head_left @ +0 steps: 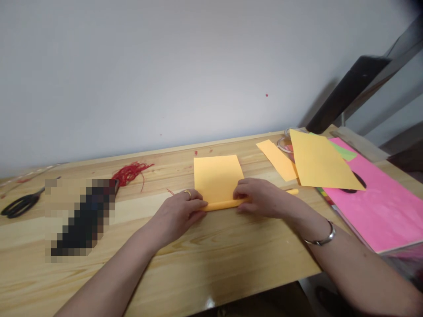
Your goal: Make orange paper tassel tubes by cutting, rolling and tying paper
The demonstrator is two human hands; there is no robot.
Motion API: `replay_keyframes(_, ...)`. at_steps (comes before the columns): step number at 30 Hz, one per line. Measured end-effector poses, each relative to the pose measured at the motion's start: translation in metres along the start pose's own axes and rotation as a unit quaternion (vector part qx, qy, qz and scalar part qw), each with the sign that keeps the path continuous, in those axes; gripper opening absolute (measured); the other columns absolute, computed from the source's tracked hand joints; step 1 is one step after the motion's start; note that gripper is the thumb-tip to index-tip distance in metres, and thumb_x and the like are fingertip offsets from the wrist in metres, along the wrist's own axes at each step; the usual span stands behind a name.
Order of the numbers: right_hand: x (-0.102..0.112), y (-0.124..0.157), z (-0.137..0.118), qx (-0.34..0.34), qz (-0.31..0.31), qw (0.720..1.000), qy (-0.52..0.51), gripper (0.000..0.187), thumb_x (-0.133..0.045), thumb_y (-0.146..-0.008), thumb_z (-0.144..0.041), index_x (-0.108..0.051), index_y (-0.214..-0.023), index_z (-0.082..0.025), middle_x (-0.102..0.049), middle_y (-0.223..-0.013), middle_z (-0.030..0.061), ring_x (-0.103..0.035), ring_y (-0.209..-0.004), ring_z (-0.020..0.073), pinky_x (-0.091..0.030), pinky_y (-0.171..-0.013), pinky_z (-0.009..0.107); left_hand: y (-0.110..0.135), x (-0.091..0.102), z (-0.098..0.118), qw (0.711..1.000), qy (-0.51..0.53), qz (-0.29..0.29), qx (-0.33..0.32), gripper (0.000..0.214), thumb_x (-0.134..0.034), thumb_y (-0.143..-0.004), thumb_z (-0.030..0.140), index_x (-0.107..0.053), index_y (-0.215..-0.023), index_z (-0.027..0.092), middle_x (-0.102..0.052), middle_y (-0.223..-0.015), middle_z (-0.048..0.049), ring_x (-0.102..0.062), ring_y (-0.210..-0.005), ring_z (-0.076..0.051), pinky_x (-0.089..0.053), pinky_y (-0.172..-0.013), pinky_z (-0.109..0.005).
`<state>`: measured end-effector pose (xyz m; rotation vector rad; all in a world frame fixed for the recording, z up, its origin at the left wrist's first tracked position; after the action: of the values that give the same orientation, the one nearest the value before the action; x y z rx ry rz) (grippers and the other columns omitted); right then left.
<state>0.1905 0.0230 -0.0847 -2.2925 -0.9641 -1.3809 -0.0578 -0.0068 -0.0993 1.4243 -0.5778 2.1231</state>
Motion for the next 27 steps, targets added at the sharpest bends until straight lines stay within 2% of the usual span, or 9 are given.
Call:
replay_keyframes(10, 0.0051, 0.0008, -0.0009, -0.021, -0.004, 1.0, -0.002, 0.015, -0.063, -0.071, -0.022, -0.058, -0.085, -0.019, -0.061, -0.088, 0.0013, -0.054, -0.079, 0.0152, -0.038, -0.064, 0.025, -0.0003, 0.0027, 0.0023, 1.0, 0.005, -0.015, 0.004, 0.022, -0.045, -0.088, 0.028, -0.064, -0.098, 0.024, -0.059, -0.094, -0.0043, -0.056, -0.078, -0.016, -0.042, -0.064, -0.027)
replay_keyframes(27, 0.0043, 0.0002, 0.0014, -0.017, 0.002, 1.0, -0.013, 0.007, -0.06, -0.072, -0.02, -0.058, -0.078, -0.019, -0.062, -0.084, 0.0008, -0.053, -0.075, 0.014, -0.036, -0.062, 0.024, -0.0003, 0.0077, 0.0032, 0.998, 0.05, -0.029, 0.015, 0.024, -0.046, -0.086, 0.022, -0.065, -0.101, 0.026, -0.059, -0.094, -0.0039, -0.056, -0.082, -0.016, -0.044, -0.069, -0.027)
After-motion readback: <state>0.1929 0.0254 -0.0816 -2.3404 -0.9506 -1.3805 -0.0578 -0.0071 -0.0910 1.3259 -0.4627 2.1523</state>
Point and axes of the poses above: each hand's wrist, its own y-axis away from the middle knuckle, its own x-axis out of the back of the hand, z = x × y, the point moved 1 cm from there along -y, towards the middle knuckle
